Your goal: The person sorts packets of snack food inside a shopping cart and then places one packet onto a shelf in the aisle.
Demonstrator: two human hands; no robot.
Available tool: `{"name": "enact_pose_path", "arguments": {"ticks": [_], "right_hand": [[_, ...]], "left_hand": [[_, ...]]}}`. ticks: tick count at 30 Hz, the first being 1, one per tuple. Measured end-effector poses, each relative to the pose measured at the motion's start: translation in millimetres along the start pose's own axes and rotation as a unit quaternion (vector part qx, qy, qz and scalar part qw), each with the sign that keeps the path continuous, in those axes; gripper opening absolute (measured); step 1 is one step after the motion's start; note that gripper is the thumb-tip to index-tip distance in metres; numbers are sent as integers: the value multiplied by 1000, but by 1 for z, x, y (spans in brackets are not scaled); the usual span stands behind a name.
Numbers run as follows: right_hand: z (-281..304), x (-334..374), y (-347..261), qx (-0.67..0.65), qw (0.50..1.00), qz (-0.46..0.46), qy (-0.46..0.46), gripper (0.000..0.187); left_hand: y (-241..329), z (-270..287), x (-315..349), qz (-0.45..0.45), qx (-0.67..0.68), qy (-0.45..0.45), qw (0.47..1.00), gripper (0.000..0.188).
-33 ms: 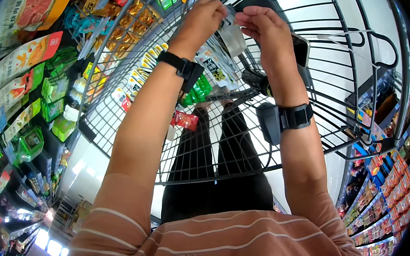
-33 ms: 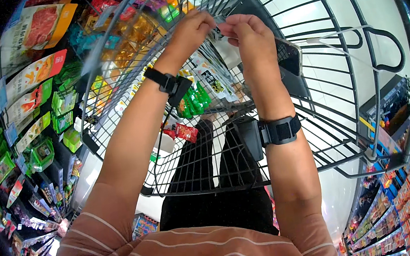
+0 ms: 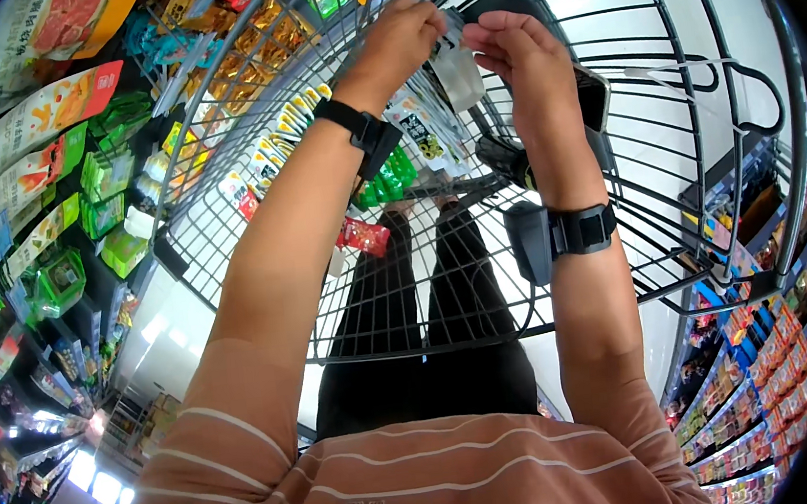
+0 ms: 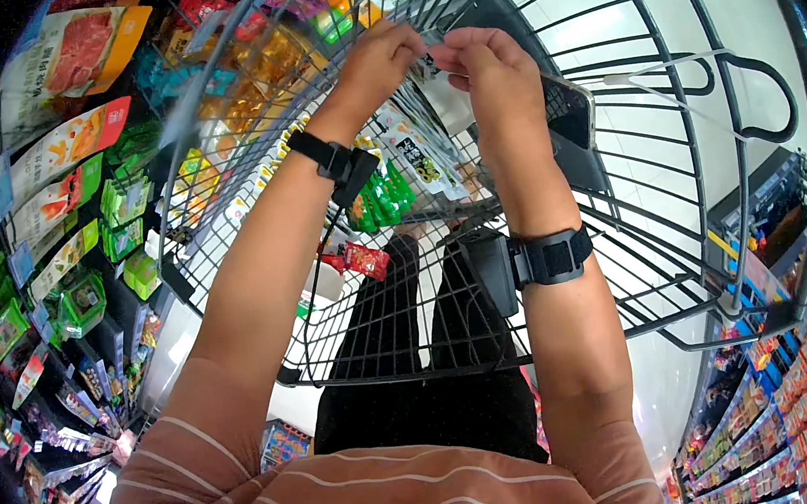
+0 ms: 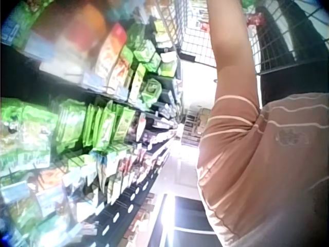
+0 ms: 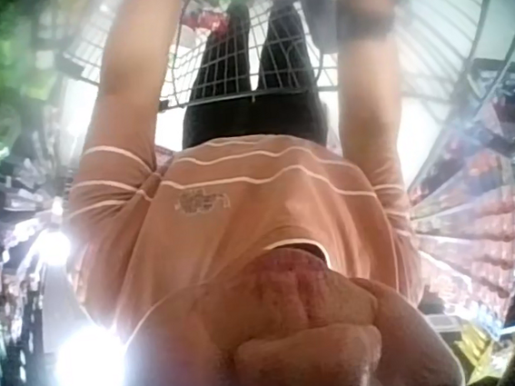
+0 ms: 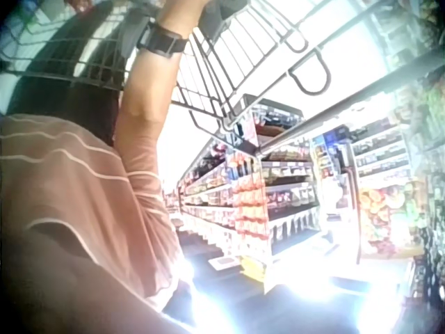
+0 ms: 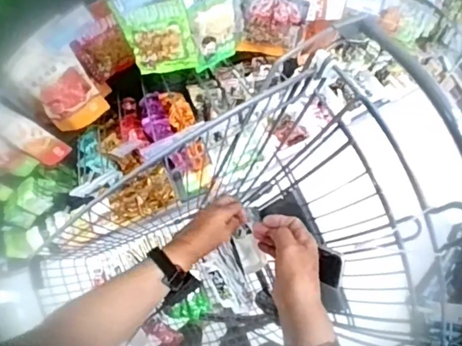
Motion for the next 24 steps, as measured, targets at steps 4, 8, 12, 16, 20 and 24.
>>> {"name": "enact_pose_path", "arguments": {"ticks": [4,8,12,16,20,24], "right_hand": [[-2,0,-1,5,1000,7,-5,23],[2,1,1,0,1000,8,-3,23],[-3,2,0,6,1000,-1,-4,23],[-9,2,0,13,1000,2,-17,24],[-5,1,6,11,1000,-8,-12,24],[-5,2,7,12,1000,-17,-6,23]], "left_hand": [[-8,-6,9,-9,-41,31,999,14],[-26,0,35,70,-5,80,994,19],[-76,-41,85,254,32,-66,965,24],[-108,-85,129,278,-28,-139,950,34],[-113,-98,129,321,-41,-169,931,52],[-110,-101,126,361,-56,-162,917,61]]}}
Point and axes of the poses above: each hand's wrist, its own x-axis away from the middle knuckle, its own z-axis out of the back of the hand, y = z × x, the point moved 10 cm from there along -x, towards the middle knuckle, and after that the axes turned 7 degrees about -y, right-handed, at the moved point
